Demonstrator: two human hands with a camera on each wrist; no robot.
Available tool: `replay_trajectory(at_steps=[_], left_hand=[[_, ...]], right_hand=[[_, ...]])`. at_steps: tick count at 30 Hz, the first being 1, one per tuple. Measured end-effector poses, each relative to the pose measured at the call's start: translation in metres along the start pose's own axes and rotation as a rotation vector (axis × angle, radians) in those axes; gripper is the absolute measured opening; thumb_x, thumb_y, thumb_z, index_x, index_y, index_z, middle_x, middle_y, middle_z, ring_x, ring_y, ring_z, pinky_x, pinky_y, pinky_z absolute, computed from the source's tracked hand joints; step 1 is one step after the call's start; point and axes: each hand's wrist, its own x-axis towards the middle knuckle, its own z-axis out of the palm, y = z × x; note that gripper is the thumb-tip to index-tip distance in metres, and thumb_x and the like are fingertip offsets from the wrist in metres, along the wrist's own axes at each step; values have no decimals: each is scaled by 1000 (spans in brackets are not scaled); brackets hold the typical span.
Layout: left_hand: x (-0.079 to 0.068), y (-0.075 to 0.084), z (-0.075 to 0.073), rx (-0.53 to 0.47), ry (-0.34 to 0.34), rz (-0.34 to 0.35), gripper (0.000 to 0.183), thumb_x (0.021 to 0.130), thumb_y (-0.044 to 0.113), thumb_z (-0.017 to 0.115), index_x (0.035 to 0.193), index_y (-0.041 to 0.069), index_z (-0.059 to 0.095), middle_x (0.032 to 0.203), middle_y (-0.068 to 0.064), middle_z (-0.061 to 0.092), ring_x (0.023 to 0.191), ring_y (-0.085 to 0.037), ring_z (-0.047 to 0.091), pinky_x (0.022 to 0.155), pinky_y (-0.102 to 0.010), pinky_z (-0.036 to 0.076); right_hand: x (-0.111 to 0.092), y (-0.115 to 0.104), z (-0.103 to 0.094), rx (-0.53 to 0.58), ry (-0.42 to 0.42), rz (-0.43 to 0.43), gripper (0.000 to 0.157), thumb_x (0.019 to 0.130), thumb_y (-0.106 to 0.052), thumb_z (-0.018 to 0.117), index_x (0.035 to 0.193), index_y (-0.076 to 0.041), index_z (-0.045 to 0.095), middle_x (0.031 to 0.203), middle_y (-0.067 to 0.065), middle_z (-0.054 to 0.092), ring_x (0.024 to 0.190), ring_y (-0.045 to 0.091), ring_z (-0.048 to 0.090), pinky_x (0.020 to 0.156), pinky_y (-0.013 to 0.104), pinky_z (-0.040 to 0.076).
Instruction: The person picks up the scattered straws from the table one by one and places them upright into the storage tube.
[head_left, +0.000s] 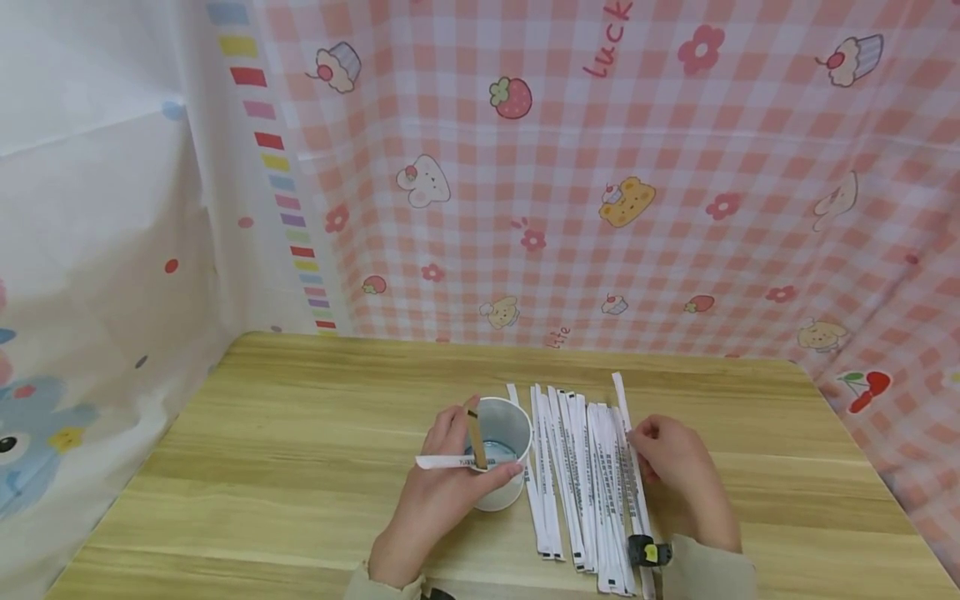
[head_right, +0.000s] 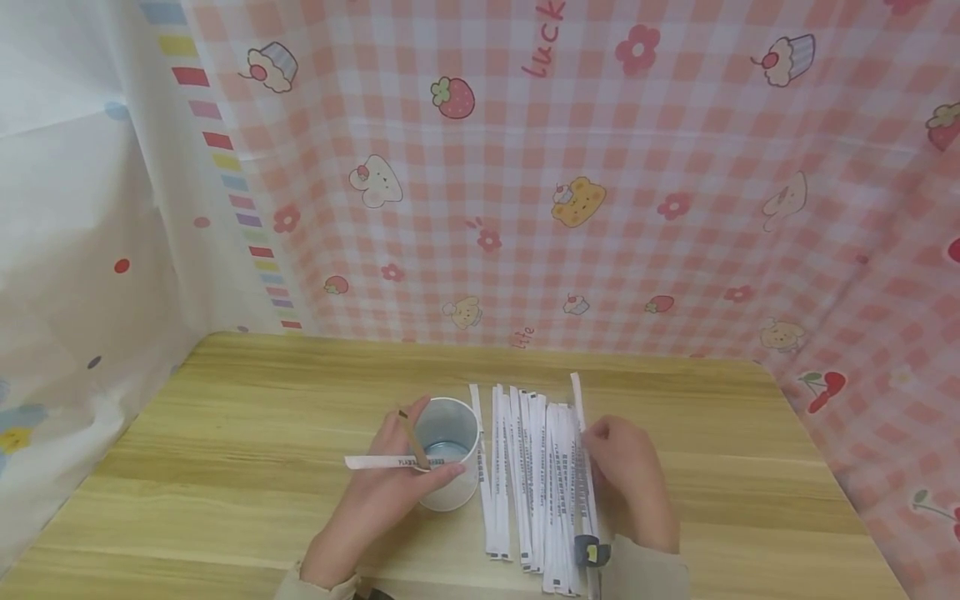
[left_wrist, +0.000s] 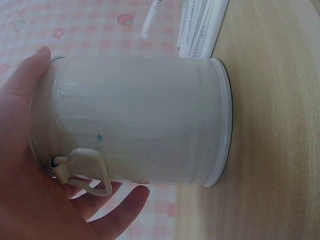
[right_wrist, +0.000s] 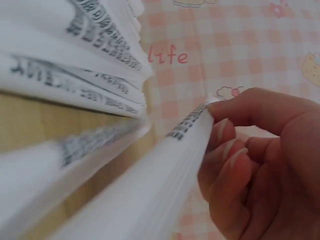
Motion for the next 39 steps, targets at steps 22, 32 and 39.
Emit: replay_trajectory(at_steps=[22, 32, 39], left_hand=[[1, -2, 3, -15, 6, 8, 91, 63, 67, 62, 136, 20, 33, 125, 1, 38, 108, -19, 41, 83, -39, 43], [1, -2, 4, -16, 12, 14, 89, 64, 62, 66, 136, 21, 32, 125, 1, 38, 108, -19, 41, 84, -39, 42], [1, -1, 3, -20, -1, -7, 92, 63, 69, 61, 136, 23, 32, 126, 2, 37, 108, -18, 40, 84, -39, 42]], right_hand=[[-3, -8, -8, -1, 109, -131, 23, 89, -31, 53, 91, -9, 54, 58, 6, 50, 48, 17, 48, 42, 28, 39], [-5, -15, -8, -23, 134, -155, 22, 88, -30, 53, 89, -9, 54, 63, 4, 51, 50, 16, 49, 44, 28, 40], [-7, -21, -9, 1, 140, -170, 21, 88, -30, 54, 90, -9, 55, 66, 5, 51, 50, 17, 48, 43, 28, 40]])
